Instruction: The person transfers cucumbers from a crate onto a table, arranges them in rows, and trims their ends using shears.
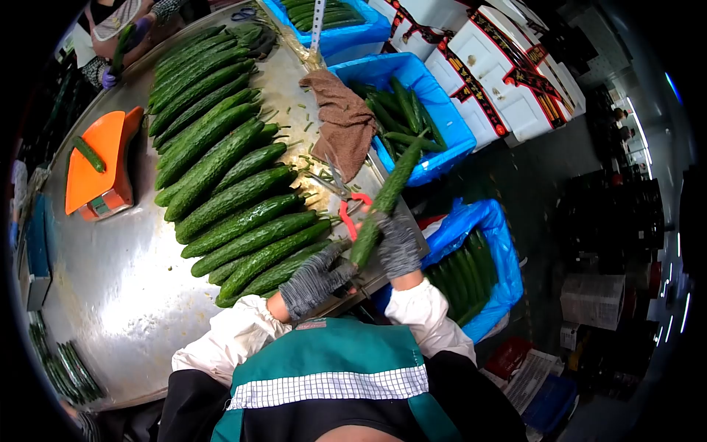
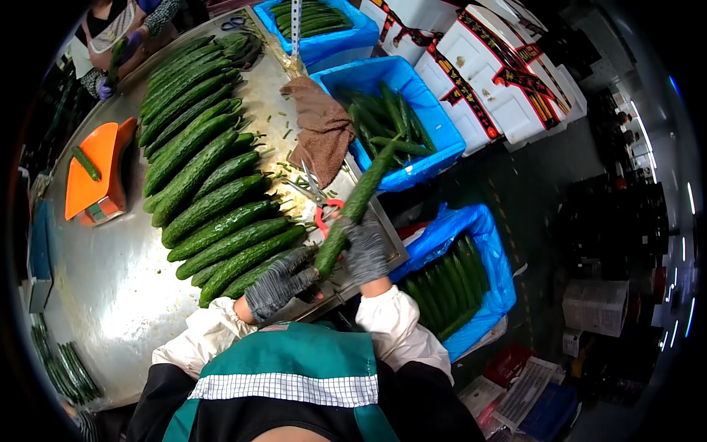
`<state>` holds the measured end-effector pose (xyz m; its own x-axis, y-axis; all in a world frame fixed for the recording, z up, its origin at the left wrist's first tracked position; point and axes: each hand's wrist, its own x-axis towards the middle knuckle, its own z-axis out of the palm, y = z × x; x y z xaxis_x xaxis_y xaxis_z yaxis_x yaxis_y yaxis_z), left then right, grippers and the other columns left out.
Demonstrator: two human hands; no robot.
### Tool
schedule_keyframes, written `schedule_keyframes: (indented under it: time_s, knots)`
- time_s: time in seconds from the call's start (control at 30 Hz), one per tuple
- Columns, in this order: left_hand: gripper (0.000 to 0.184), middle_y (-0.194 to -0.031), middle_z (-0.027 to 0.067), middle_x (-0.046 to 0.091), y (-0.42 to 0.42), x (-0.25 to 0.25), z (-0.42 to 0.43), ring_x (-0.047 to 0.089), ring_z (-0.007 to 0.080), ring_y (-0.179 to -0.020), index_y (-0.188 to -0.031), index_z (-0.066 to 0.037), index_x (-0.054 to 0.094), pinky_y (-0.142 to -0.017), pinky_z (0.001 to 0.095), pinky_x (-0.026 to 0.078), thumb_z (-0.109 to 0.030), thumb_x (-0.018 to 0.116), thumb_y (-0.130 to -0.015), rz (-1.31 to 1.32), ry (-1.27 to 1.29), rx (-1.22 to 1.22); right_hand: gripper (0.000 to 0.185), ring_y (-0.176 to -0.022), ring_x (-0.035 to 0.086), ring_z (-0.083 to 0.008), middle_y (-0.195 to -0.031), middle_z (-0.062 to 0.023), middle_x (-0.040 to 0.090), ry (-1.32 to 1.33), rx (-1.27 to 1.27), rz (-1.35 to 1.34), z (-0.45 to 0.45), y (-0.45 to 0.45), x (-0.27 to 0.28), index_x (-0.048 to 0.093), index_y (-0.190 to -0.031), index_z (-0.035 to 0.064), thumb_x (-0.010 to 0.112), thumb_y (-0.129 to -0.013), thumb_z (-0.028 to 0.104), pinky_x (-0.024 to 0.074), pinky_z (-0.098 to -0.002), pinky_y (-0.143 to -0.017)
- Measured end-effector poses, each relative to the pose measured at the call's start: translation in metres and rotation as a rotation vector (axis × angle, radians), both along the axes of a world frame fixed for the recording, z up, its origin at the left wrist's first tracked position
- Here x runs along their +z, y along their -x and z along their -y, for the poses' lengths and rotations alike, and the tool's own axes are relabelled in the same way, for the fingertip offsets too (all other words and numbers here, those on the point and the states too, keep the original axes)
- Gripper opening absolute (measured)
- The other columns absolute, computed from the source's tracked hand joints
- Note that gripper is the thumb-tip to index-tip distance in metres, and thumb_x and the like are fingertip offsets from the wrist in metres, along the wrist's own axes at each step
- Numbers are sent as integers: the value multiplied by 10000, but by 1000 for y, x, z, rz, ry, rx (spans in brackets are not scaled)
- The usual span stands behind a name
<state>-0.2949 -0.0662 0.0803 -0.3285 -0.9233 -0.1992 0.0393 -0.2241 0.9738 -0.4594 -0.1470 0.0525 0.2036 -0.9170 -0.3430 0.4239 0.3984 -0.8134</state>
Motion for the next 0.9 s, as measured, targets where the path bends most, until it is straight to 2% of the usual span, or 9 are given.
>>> schedule_keyframes:
  time_s: [0.1,0.2,0.3,0.33,0.4,0.47,0.6,0.63,0.9]
  knots:
    - [370,-1052,226,498,-11,-20,-3,529,340,-889,-1024,-20,513,-754,346,454,-83,647,-685,147,337,-46,288,-640,574,-230,-863,-110,574,86,-68,-127,38,31,-19,457,-996,47,583,-760,155,485,-330,-580]
    - [367,-1031,225,504,-31,16,-3,556,308,-843,-1000,-14,520,-688,333,474,-76,650,-662,-186,-414,83,255,-583,560,-226,-747,-87,560,88,-81,-230,86,58,-27,506,-896,33,591,-752,225,466,-334,-517]
    - [336,-955,146,549,-48,15,-11,578,188,-718,-1090,-8,474,-612,264,478,-117,559,-785,-150,-316,144,218,-555,537,-181,-681,-69,552,213,-58,-483,156,80,-36,509,-889,36,582,-781,210,428,-307,-470]
    - [334,-929,118,561,-54,16,-14,578,155,-684,-1126,-10,455,-594,245,478,-137,525,-824,-109,-230,146,330,-551,532,-188,-815,-94,578,274,-99,-471,182,89,-45,493,-1029,22,585,-782,222,420,-295,-476]
    - [314,-881,90,581,-64,30,-18,582,124,-641,-1143,-10,448,-566,226,481,-150,486,-864,-113,-219,254,567,-959,511,-234,-1054,-156,530,177,-130,-951,206,82,-13,369,-1191,-54,576,-807,307,400,-294,-808]
    - [267,-820,86,594,-78,37,-18,582,132,-617,-1095,-8,479,-555,229,484,-147,475,-867,-111,-229,412,541,-986,499,-203,-1118,-156,513,387,-145,-1011,233,84,-25,379,-1212,-27,591,-802,253,394,-297,-827]
    - [244,-815,83,595,-113,49,-18,581,138,-621,-1060,-14,510,-556,234,477,-164,460,-873,19,-132,745,414,-976,501,-189,-1111,-116,529,465,-72,-779,204,58,-27,475,-1149,4,609,-789,159,410,-277,-797]
    - [242,-815,81,594,-121,49,-18,581,139,-624,-1052,-15,517,-556,235,473,-168,458,-875,49,-118,828,275,-800,543,-105,-967,-12,570,516,-92,-672,187,52,-30,544,-1069,85,585,-806,156,432,-210,-616]
    - [238,-769,88,601,-131,40,-21,570,147,-621,-971,23,564,-555,250,453,-171,475,-866,223,87,942,256,-689,599,-143,-962,-83,593,199,-319,-309,43,152,-37,552,-1024,21,576,-810,158,439,-198,-539]
